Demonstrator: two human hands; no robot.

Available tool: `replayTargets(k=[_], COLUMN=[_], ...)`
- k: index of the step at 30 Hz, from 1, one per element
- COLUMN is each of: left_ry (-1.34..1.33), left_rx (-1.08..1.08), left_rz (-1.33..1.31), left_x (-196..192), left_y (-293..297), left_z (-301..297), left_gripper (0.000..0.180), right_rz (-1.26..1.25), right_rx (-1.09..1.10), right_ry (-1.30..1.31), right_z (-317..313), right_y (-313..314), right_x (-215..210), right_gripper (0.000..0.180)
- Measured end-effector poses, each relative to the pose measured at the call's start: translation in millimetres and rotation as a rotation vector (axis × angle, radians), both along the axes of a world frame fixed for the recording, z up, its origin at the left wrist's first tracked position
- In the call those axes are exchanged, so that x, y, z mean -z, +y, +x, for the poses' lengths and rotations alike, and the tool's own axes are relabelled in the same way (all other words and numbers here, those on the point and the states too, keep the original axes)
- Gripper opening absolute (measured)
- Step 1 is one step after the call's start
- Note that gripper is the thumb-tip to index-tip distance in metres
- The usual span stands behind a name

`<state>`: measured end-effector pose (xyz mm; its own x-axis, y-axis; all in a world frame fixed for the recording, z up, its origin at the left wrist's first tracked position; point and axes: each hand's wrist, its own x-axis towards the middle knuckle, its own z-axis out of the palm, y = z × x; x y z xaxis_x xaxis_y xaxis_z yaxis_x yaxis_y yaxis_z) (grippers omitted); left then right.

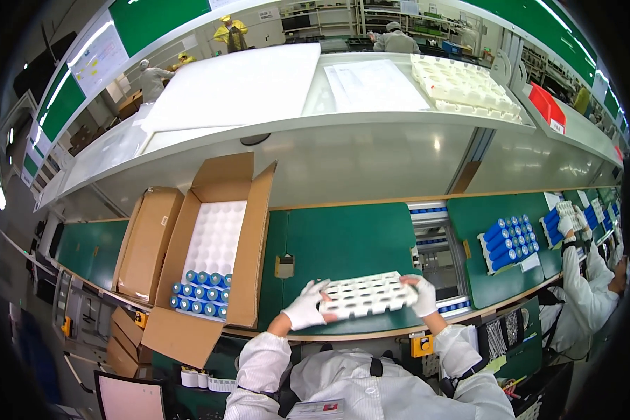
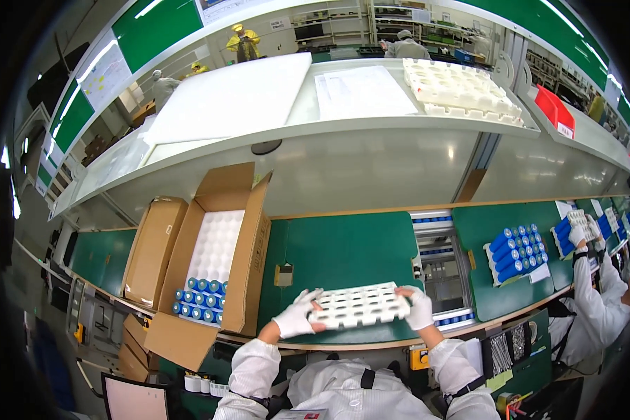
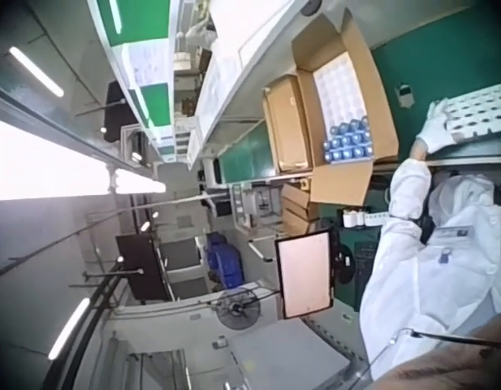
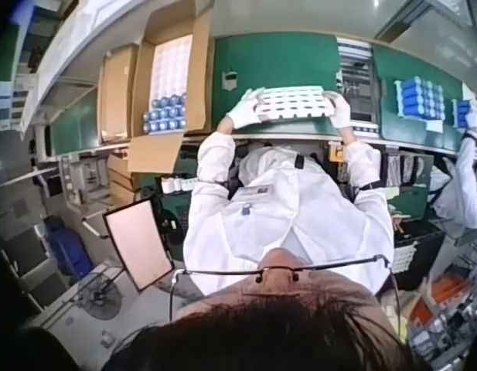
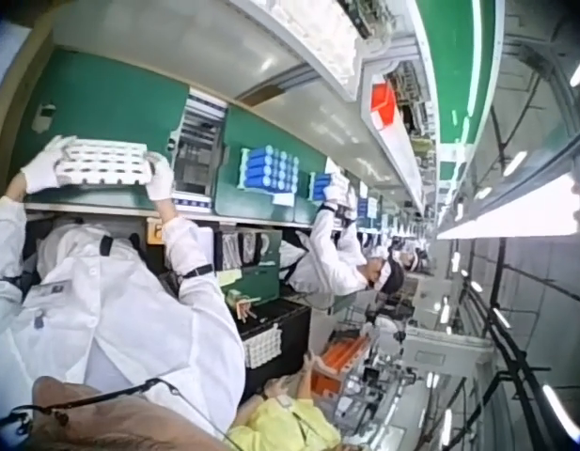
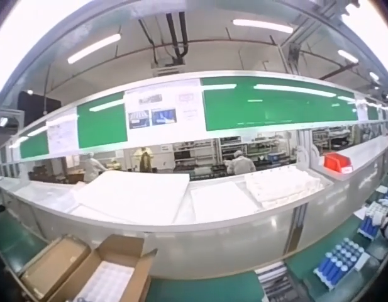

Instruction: The person scans batteries from a box and places them into a tray before applying a label and a taped note to the tray. They then move the filled tray and box to prepare for the next cycle with a new tray.

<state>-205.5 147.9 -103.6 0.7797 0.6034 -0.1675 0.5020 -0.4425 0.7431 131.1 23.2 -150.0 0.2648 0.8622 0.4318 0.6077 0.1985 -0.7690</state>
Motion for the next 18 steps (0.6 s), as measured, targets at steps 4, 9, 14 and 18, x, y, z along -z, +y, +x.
replayTargets(k=[4, 9, 14, 18], left_ry=[0.347, 0.298, 0.190, -0.031], left_rx=[0.007, -0.142, -0.391, -0.765], left_rz=[0.155, 0.152, 0.213, 0.107], left_x=[29.6, 75.8, 110.1, 109.4], left_y=[-21.3, -18.8, -16.6, -48.2], left_z=[4.5, 1.6, 11.2, 3.4], left_gripper=[0.063, 0.057, 0.057, 0.051], right_rz=[0.025, -0.082, -0.215, 0.014], right_rx=[-0.035, -0.112, -0.063, -0.218], right_ry=[-0.221, -0.308, -0.214, -0.524], right_z=[-11.6, -13.5, -11.1, -80.0], right_y=[3.3, 15.9, 42.3, 40.0], right_x=[35.7, 71.9, 115.9, 71.1], right_gripper=[0.019, 0.018, 0.024, 0.049])
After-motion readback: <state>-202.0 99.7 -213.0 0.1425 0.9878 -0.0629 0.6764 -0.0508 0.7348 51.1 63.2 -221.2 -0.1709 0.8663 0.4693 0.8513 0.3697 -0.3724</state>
